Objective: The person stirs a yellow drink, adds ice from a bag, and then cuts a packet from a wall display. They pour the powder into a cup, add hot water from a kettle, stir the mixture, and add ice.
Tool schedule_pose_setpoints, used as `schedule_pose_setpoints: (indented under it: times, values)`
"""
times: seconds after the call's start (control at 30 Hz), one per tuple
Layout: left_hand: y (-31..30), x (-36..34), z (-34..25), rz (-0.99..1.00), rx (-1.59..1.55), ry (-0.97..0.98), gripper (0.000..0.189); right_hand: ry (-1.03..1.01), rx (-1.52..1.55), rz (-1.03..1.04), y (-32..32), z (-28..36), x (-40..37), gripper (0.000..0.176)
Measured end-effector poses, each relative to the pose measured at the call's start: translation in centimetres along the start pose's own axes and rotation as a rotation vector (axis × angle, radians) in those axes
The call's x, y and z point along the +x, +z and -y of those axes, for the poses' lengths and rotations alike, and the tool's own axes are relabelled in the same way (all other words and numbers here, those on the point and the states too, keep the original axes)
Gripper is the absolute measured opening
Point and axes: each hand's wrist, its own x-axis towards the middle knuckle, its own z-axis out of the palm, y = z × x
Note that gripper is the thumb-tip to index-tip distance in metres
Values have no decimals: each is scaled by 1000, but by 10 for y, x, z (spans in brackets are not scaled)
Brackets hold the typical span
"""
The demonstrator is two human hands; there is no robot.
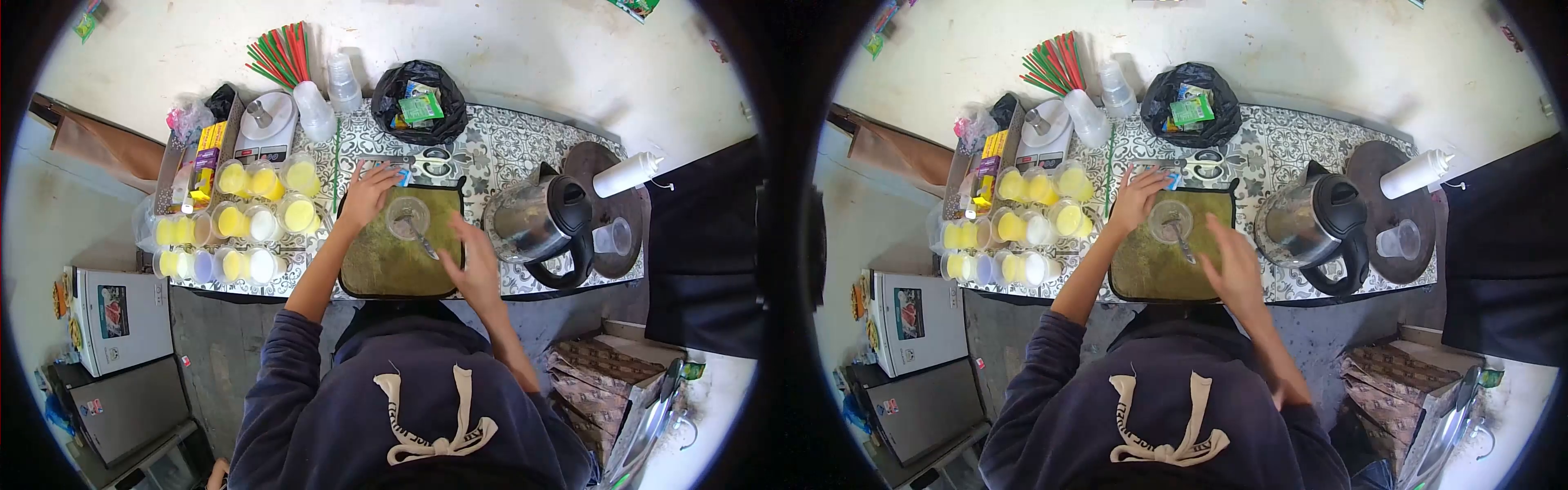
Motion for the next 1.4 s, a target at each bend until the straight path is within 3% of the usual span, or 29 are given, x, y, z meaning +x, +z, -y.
schedule_pose_setpoints:
  times: [0.07,0.1,0.2,0.33,0.4,0.43,0.57,0.63,0.7,0.8,0.9,1.17,1.4]
  values:
    - [-6,-3,-4,49,56,55,49,12,-163,-176,-32,-1,-17,53]
    - [-8,-7,-5,86,86,57,59,51,-240,-363,-50,3,-22,54]
    - [-23,-18,-19,144,-15,-41,67,120,-583,-827,-96,-15,-26,54]
    - [-38,-42,-41,38,-332,-170,85,324,-359,-804,-110,-77,-49,50]
    - [-38,-51,-51,61,-350,-164,96,574,94,-818,-104,-100,-59,40]
    - [-32,-55,-58,41,-485,-189,97,429,150,-836,-104,-108,-61,29]
    - [-7,-49,-76,-69,-795,-259,98,404,241,-894,-103,-108,-56,26]
    - [6,-46,-81,-127,-882,-295,96,375,218,-859,-110,-116,-55,26]
    - [23,-46,-82,-174,-951,-371,81,333,150,-850,-118,-121,-51,27]
    - [30,-39,-80,-195,-976,-338,69,249,104,-700,-136,-101,-34,33]
    - [33,-35,-80,-209,-1009,-374,61,303,154,-598,-155,-78,-16,39]
    - [34,-33,-79,-192,-993,-418,55,204,-4,-192,-161,-27,25,50]
    - [36,-33,-77,-183,-978,-403,52,123,-93,113,-137,1,60,49]
